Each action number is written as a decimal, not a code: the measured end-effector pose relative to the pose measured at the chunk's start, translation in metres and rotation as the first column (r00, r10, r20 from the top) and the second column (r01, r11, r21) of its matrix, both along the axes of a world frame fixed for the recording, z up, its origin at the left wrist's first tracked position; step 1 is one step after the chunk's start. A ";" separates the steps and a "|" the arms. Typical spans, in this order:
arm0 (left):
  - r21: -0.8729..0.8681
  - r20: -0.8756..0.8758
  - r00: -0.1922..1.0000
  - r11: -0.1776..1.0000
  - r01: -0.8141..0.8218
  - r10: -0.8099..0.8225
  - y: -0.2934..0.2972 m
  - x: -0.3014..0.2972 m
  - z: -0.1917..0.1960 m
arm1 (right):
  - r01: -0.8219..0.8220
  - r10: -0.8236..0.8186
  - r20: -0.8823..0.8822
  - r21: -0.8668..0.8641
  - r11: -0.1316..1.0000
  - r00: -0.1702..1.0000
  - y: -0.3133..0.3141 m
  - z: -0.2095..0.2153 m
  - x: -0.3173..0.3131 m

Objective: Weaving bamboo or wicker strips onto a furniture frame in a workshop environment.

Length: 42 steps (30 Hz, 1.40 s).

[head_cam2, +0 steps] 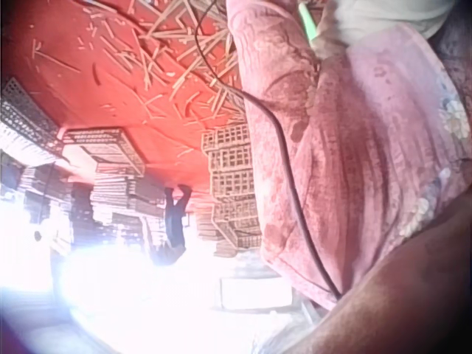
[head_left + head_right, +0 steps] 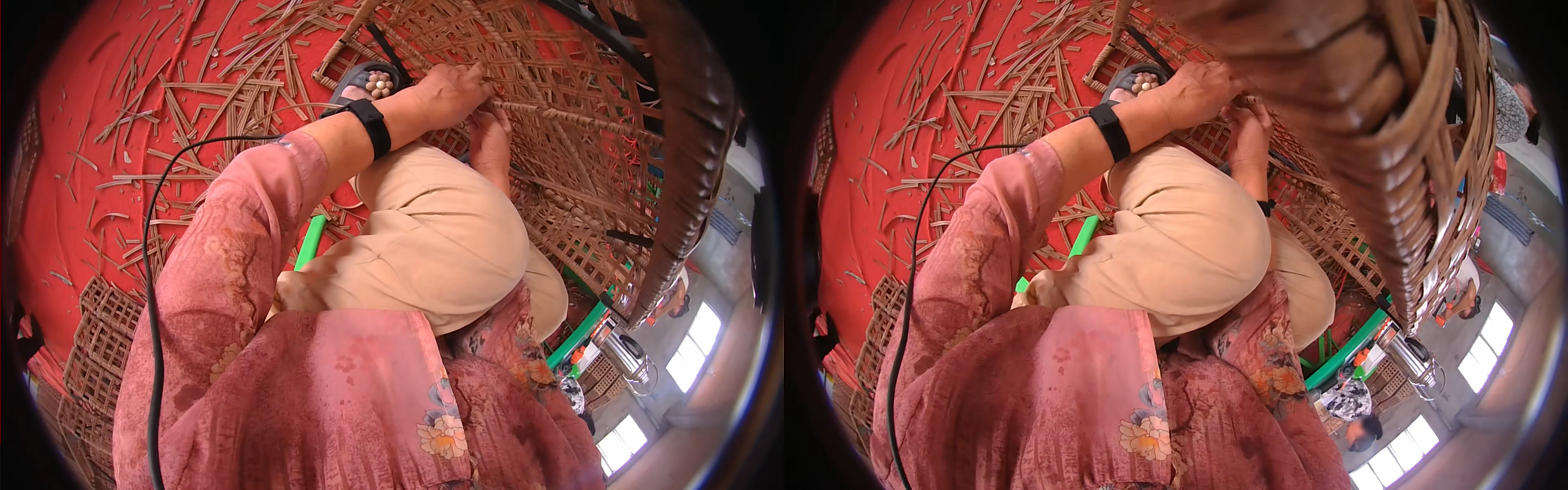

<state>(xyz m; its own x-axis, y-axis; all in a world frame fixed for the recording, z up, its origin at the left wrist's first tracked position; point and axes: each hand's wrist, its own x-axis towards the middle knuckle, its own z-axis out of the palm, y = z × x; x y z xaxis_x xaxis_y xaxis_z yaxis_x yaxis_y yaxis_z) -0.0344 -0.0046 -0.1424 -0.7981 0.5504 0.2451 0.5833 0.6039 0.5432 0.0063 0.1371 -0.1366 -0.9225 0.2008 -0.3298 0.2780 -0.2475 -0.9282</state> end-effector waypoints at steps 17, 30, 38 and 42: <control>-0.036 0.848 0.466 0.905 -0.423 0.252 -0.196 0.107 -0.005 | -0.081 0.070 0.043 0.637 0.766 0.997 -0.021 -0.005 0.000; 0.131 0.432 0.812 0.864 -0.487 0.393 -0.178 0.072 -0.032 | -0.215 0.211 0.162 0.943 0.256 0.964 0.001 0.006 0.002; 0.504 0.288 0.949 0.863 -0.035 -0.129 -0.005 -0.002 -0.036 | -0.242 0.279 0.192 0.958 0.156 0.941 0.005 0.015 0.007; 0.506 0.414 0.872 0.862 0.017 -0.260 0.013 -0.009 -0.042 | -0.143 0.213 0.072 0.929 0.341 0.974 0.018 0.021 0.004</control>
